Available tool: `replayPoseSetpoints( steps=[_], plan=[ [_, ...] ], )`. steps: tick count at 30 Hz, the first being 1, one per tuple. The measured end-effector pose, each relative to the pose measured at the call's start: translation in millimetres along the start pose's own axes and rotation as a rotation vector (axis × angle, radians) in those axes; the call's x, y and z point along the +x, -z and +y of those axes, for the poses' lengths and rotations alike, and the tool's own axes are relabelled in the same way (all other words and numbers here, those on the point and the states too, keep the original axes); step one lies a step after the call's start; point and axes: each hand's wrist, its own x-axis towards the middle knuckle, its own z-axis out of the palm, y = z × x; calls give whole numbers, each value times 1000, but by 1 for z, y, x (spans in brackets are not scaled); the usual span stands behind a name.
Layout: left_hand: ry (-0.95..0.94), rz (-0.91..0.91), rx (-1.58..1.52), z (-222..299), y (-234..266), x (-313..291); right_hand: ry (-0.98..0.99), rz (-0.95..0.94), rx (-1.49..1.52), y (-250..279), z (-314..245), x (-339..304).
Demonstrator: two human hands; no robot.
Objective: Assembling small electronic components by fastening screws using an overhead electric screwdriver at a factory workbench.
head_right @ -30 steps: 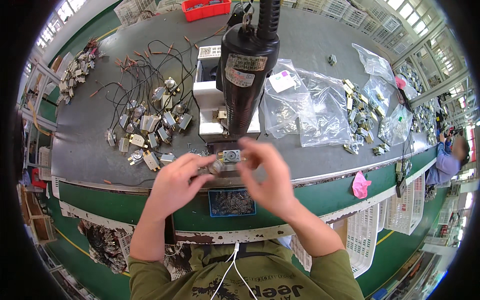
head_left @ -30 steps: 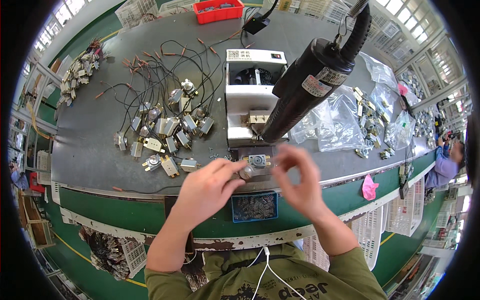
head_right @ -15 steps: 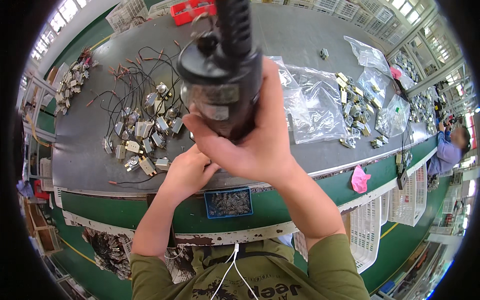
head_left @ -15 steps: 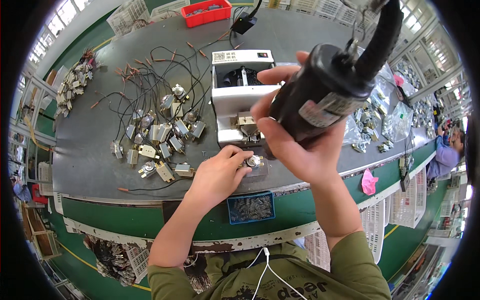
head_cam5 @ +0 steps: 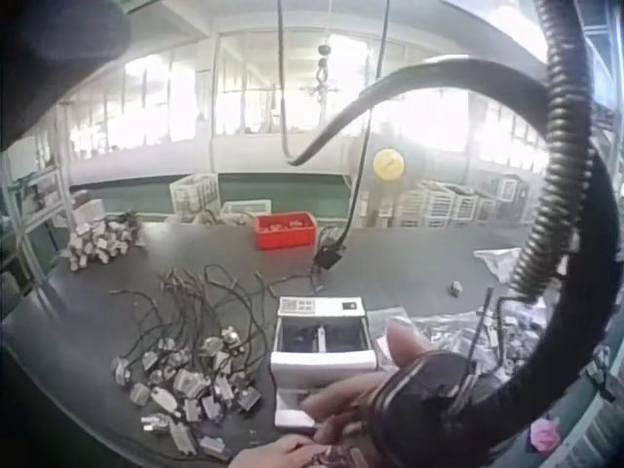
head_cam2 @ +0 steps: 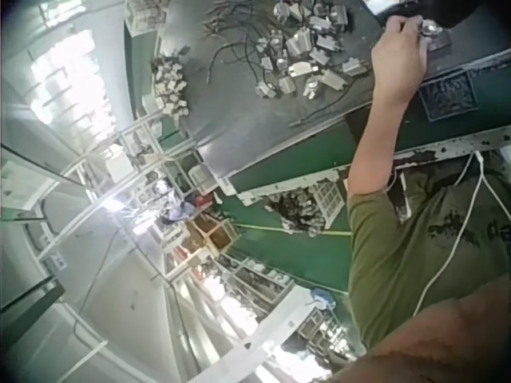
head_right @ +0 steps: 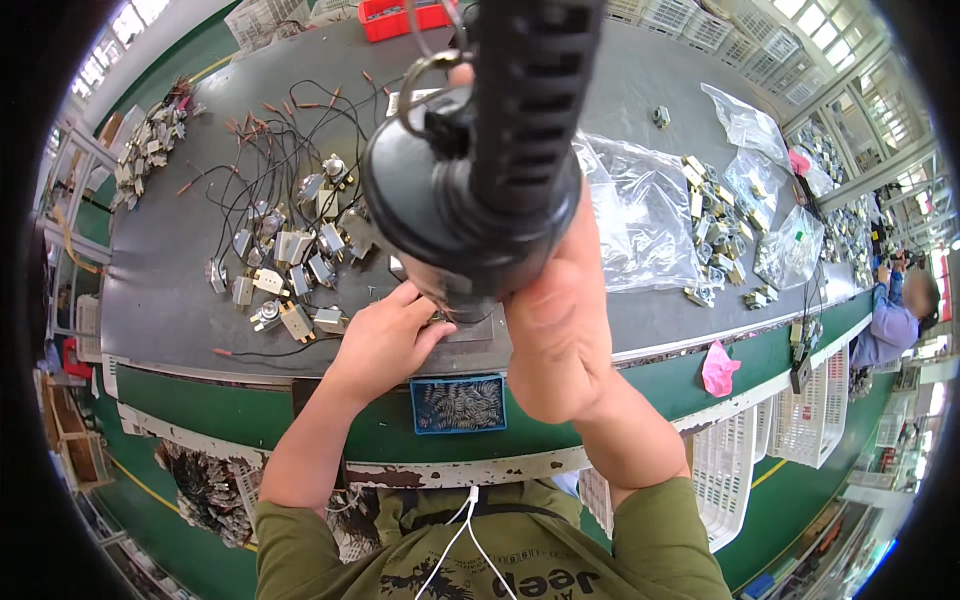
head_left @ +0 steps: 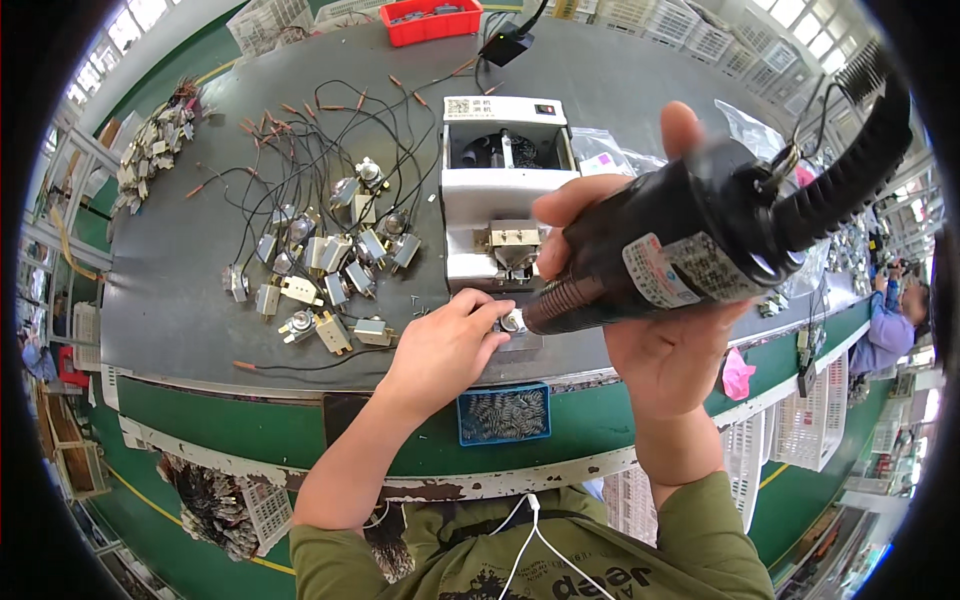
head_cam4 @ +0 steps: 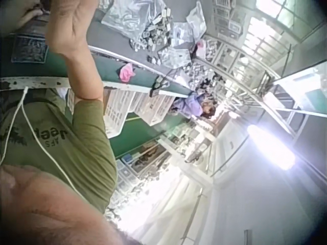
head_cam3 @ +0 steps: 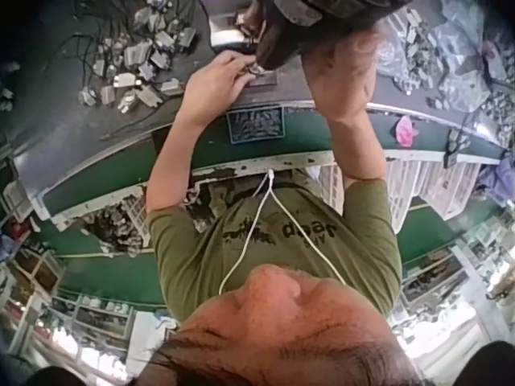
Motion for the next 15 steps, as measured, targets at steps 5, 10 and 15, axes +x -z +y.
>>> replayPoseSetpoints(
  steps=[5,10,15],
  plan=[
    [-35,51,-10,-5,-5,-5,-204,131,109,-16,-14,-1],
    [-36,53,-38,-11,-11,-6,199,47,-113,-6,24,-14],
    [-68,98,-62,-14,-15,-6,141,215,128,-24,33,-16]
  ],
)
